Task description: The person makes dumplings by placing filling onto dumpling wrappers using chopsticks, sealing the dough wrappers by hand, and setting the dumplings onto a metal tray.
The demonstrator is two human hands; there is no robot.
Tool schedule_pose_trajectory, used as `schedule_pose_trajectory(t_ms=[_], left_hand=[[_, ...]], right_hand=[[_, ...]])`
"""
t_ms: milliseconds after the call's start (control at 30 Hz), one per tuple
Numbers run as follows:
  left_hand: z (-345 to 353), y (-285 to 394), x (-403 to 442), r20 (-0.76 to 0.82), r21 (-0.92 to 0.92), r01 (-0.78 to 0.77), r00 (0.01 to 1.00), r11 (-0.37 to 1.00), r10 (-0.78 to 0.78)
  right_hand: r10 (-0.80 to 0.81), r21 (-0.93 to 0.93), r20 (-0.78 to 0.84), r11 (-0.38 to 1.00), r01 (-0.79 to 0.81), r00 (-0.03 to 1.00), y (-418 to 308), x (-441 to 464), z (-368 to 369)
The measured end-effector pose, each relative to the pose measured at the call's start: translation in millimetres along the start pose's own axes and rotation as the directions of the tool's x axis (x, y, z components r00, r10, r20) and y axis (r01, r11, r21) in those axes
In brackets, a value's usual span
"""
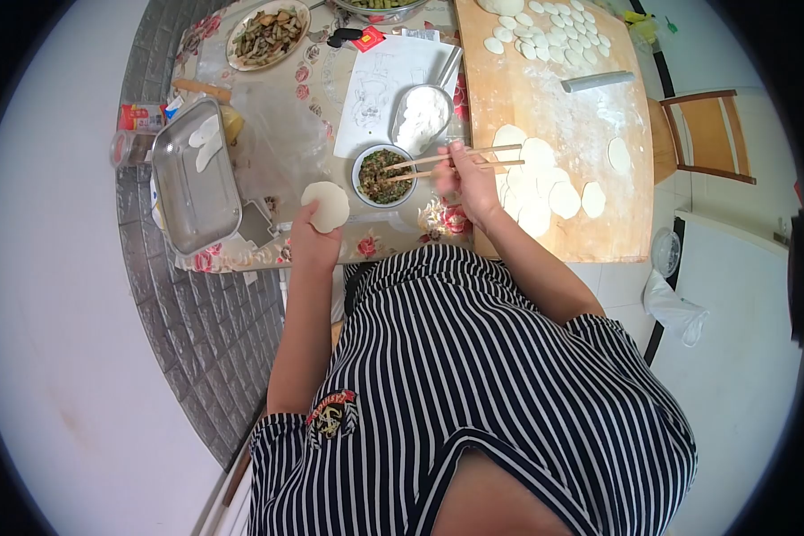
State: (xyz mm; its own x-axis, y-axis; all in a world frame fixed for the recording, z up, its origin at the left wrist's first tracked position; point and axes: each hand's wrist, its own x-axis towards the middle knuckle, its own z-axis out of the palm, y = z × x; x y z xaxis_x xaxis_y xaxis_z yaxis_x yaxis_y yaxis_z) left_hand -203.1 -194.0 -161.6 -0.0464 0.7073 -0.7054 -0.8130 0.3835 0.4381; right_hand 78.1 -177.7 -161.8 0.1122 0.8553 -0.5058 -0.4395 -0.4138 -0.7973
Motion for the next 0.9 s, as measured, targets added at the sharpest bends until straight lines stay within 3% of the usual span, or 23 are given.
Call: schedule_pose_trajectory(t_ms=[233, 433, 500, 600, 833, 900], left_hand=[[-18.1, 2.9, -9.0, -0.03, 0.019, 0.008, 1.0, 1.0, -0.007], [-31.0, 7.6, -9.1, -0.02, -0.002, 0.003, 1.0, 1.0, -0.003], [-31.9, 9.0, -10.0, 0.002, -0.01, 0.001, 1.0, 1.0, -0.001], [-32.0, 10.7, -9.9, 0.017, -0.033, 0.02, 1.0, 0.999, -0.019], [-32.1, 9.6, -9.3, 0.021, -0.056, 0.042, 0.999, 0.998, -0.041], [-28.9, 8.3, -10.8, -0.048, -0.033, 0.013, 0.999, 0.999, -0.014]], right_hand=[[-0.024, -0.116, 0.111, 0.993, 0.037, 0.994, -0.8, -3.5, 11.8], [-0.05, -0.004, 0.054, 0.999, 0.051, 0.997, -9.4, -1.5, 7.1], [0.013, -0.073, 0.157, 0.997, -0.001, 0.988, -4.4, 0.6, 8.0], [-0.001, -0.158, 0.171, 0.987, 0.028, 0.985, 7.3, 1.7, 9.3], [0.031, -0.17, 0.109, 0.985, -0.012, 0.994, 12.8, 2.8, 12.5], [0.011, -0.158, 0.126, 0.987, 0.009, 0.992, 14.2, 4.2, 11.3]])
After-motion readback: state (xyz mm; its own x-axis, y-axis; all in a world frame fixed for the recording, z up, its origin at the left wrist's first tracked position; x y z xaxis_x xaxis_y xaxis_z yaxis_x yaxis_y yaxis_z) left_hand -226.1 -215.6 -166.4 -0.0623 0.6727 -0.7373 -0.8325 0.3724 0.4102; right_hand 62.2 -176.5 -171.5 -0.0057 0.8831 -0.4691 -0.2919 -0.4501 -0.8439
